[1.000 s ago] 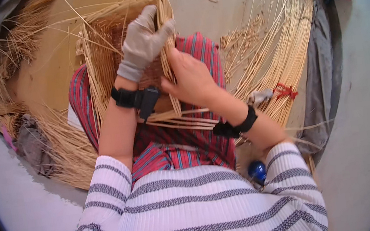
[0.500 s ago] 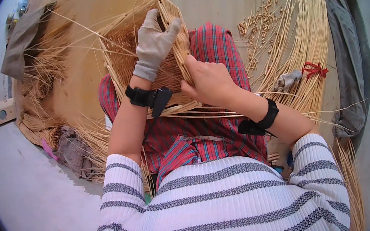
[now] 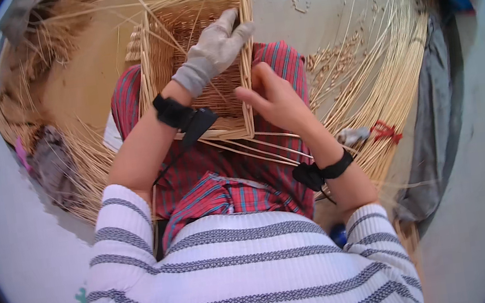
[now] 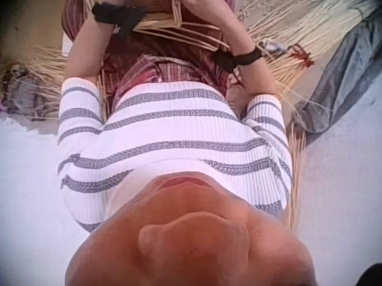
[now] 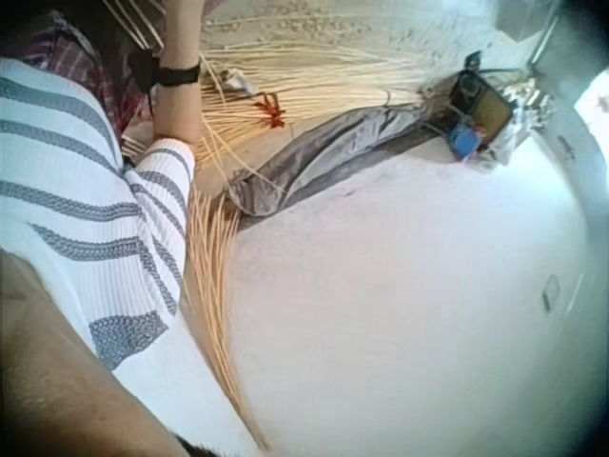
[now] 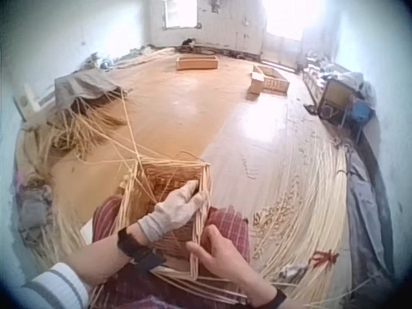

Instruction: The person is weaving a wicker basket, trimming excess strands with pliers, and measuring the basket's dimensions.

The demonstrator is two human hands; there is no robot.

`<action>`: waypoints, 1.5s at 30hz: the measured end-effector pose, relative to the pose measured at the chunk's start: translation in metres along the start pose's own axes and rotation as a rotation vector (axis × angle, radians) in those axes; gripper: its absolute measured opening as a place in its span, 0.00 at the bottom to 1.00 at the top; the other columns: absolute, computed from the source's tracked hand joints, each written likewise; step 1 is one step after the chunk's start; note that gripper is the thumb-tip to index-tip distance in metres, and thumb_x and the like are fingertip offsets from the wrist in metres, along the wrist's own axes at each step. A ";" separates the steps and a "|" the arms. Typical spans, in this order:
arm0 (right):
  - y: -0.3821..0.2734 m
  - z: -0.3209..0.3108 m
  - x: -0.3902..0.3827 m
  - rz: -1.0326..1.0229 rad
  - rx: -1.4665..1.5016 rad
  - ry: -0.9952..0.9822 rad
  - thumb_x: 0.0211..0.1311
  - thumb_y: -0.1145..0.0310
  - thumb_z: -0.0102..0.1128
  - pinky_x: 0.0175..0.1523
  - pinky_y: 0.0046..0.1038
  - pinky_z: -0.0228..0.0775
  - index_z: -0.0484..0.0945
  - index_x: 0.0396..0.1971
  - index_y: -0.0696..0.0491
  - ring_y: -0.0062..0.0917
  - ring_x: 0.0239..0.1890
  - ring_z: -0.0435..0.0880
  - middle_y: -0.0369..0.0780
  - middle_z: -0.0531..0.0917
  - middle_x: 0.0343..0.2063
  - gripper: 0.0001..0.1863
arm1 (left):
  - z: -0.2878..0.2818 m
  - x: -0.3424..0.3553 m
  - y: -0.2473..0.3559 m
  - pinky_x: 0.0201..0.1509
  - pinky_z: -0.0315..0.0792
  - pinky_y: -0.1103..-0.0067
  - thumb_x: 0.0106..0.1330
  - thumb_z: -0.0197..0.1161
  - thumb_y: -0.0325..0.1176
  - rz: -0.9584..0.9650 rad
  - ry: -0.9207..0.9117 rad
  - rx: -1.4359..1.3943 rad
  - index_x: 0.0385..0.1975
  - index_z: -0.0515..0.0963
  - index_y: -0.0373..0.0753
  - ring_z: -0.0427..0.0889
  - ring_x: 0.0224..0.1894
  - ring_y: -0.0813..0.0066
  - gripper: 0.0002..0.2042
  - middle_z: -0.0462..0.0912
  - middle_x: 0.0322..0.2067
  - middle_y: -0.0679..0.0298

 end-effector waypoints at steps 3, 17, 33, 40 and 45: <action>0.018 -0.016 -0.003 0.217 0.517 -0.095 0.75 0.60 0.55 0.27 0.16 0.72 0.70 0.44 0.56 0.15 0.29 0.84 0.36 0.83 0.32 0.13 | -0.028 -0.038 0.031 0.58 0.73 0.69 0.73 0.59 0.45 -0.174 -0.058 0.285 0.52 0.76 0.35 0.81 0.52 0.60 0.20 0.81 0.49 0.50; 0.006 -0.007 0.019 0.263 0.526 -0.254 0.73 0.66 0.55 0.23 0.18 0.74 0.70 0.38 0.53 0.17 0.21 0.83 0.36 0.81 0.26 0.07 | 0.000 -0.087 0.012 0.43 0.75 0.75 0.61 0.70 0.45 -0.436 -0.431 -0.108 0.43 0.82 0.37 0.83 0.36 0.72 0.19 0.86 0.34 0.60; -0.008 -0.020 0.047 0.043 -0.004 -0.052 0.67 0.53 0.61 0.32 0.34 0.75 0.75 0.26 0.59 0.30 0.27 0.86 0.43 0.82 0.21 0.22 | 0.005 -0.100 0.050 0.43 0.77 0.65 0.61 0.68 0.54 -0.178 -0.168 0.569 0.38 0.80 0.36 0.83 0.37 0.52 0.24 0.84 0.32 0.50; 0.000 -0.026 0.056 -0.158 -0.521 0.025 0.65 0.47 0.59 0.34 0.37 0.76 0.78 0.29 0.59 0.38 0.27 0.85 0.46 0.83 0.22 0.26 | 0.020 -0.093 0.046 0.43 0.77 0.67 0.61 0.71 0.47 -0.064 -0.137 0.282 0.42 0.80 0.38 0.84 0.37 0.54 0.19 0.84 0.34 0.51; 0.076 -0.090 0.107 0.068 0.363 -0.794 0.73 0.49 0.50 0.33 0.24 0.75 0.79 0.52 0.49 0.22 0.28 0.84 0.39 0.85 0.28 0.22 | -0.023 -0.100 0.069 0.47 0.72 0.73 0.70 0.61 0.35 -0.121 -0.515 0.280 0.41 0.78 0.34 0.78 0.39 0.71 0.10 0.78 0.36 0.57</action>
Point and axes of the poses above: each hand's wrist, its own x-axis towards the middle knuckle, its own z-axis out of the palm, y = z × x, the point moved 3 cm from there along x, towards the middle knuckle
